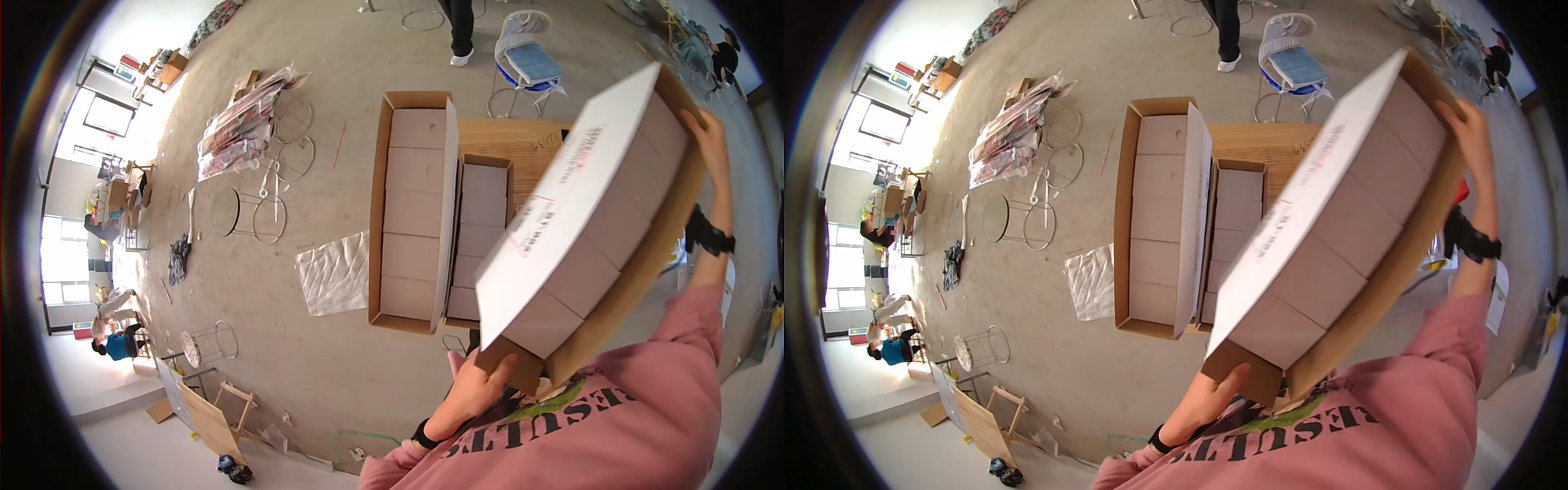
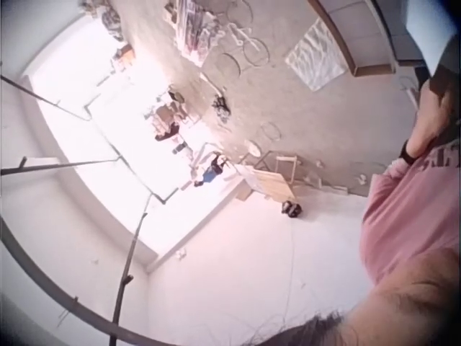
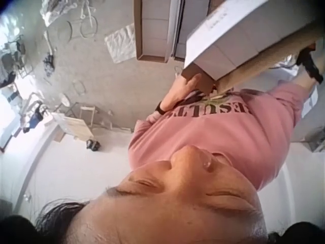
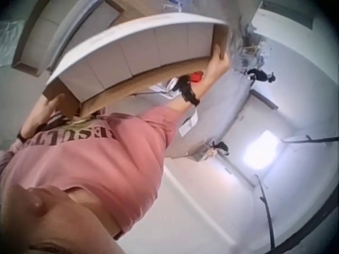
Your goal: The person organizes white cardboard boxes in a larger container and then folds and creases white paper inserts at a table.
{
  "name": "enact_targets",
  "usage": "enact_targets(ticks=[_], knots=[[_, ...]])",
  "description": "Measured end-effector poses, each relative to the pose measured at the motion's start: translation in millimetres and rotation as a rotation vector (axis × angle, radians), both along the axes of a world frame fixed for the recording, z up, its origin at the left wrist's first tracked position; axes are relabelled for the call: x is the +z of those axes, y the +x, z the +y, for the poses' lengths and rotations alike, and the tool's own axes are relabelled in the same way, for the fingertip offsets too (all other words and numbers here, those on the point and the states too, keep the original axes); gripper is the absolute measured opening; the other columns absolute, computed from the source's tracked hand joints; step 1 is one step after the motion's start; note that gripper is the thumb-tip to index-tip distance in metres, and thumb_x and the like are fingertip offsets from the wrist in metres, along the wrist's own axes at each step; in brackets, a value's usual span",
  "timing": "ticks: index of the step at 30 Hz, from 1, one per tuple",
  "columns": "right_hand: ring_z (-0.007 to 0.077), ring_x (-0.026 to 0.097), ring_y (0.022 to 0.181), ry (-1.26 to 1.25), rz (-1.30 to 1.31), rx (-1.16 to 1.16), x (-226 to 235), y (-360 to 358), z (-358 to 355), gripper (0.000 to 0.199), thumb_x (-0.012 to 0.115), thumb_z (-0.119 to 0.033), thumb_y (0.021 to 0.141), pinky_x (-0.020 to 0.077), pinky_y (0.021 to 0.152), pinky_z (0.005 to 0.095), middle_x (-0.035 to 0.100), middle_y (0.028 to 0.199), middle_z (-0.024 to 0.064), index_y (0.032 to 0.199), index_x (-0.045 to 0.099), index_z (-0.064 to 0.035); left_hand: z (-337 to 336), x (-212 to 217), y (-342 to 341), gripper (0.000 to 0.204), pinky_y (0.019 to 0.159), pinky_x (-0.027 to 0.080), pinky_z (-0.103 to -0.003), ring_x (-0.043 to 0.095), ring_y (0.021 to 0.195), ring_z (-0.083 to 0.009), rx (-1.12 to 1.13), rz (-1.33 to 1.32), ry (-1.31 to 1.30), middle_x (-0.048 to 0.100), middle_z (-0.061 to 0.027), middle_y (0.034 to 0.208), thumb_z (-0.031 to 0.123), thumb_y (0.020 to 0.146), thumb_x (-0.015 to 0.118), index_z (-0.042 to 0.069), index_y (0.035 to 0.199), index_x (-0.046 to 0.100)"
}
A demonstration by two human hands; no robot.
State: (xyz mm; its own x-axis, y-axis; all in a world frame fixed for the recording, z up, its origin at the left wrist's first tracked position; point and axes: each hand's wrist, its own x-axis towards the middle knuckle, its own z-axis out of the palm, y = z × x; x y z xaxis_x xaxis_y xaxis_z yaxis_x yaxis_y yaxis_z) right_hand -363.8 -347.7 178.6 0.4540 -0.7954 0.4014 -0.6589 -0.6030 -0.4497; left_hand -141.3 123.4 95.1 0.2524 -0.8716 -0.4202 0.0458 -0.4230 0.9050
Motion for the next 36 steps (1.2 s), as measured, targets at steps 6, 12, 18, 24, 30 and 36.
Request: enact_targets(ticks=[6,12,18,24,30,36], knots=[[0.0086,0.051,0.078,0.155,0.135,-0.22,31.6,-167.9,52.7,0.035,0.058,-0.028,0.087,0.0404,0.071,0.0232,0.059,0.081,0.0047,0.095,0.059,0.0062,-16.5,11.4,-43.4,0.03,0.073,0.045,-0.04,0.059,0.082,-0.0366,-0.35,0.082,-0.099,0.062,-0.0198,0.089,0.026,0.092,0.044,0.002,0.105,0.054],[0.0113,0.046,0.065,0.224,0.182,-0.342,-41.3,-287.6,60.3,0.039,0.06,-0.031,0.085,0.0402,0.061,0.0295,0.053,0.067,0.0074,0.08,0.055,0.007,-14.0,-43.3,-131.5,0.032,0.074,0.046,-0.04,0.059,0.084,-0.0364,-0.476,0.246,-0.082,0.062,-0.019,0.093,0.027,0.091,0.042,0.001,0.108,0.051],[0.0148,0.043,0.056,0.285,0.298,-0.275,-156.1,-291.1,71.5,0.033,0.061,-0.027,0.082,0.0369,0.054,0.0339,0.048,0.06,0.0147,0.076,0.055,0.0038,13.8,-132.1,-213.8,0.037,0.078,0.045,-0.036,0.061,0.09,-0.0312,-0.44,0.502,0.282,0.063,-0.0191,0.094,0.029,0.092,0.041,-0.001,0.108,0.053],[0.0338,0.037,0.055,0.264,0.261,-0.177,-257.8,-268.5,68.7,0.034,0.063,-0.026,0.081,0.0366,0.054,0.0389,0.048,0.065,0.0242,0.072,0.05,0.004,42.0,-171.3,-264.0,0.039,0.082,0.044,-0.037,0.059,0.096,-0.0328,-0.259,0.319,0.419,0.062,-0.0218,0.098,0.031,0.092,0.042,-0.003,0.109,0.053],[0.0396,0.051,0.064,0.314,0.286,-0.032,-280.5,-196.4,65.1,0.025,0.06,-0.023,0.083,0.0395,0.056,0.0409,0.054,0.07,0.0237,0.081,0.058,0.0021,51.2,-212.9,-299.0,0.04,0.083,0.043,-0.038,0.057,0.098,-0.0354,-0.132,0.301,0.429,0.06,-0.0236,0.101,0.032,0.091,0.041,-0.002,0.111,0.052],[0.038,0.059,0.078,0.252,0.41,-0.02,-303.8,-148.4,35.3,0.026,0.058,-0.03,0.083,0.045,0.064,0.0428,0.062,0.079,0.0186,0.09,0.064,-0.006,38.1,-273.2,-331.8,0.045,0.08,0.043,-0.039,0.058,0.092,-0.0381,-0.004,0.308,0.431,0.061,-0.0239,0.096,0.036,0.09,0.041,-0.003,0.109,0.052]])
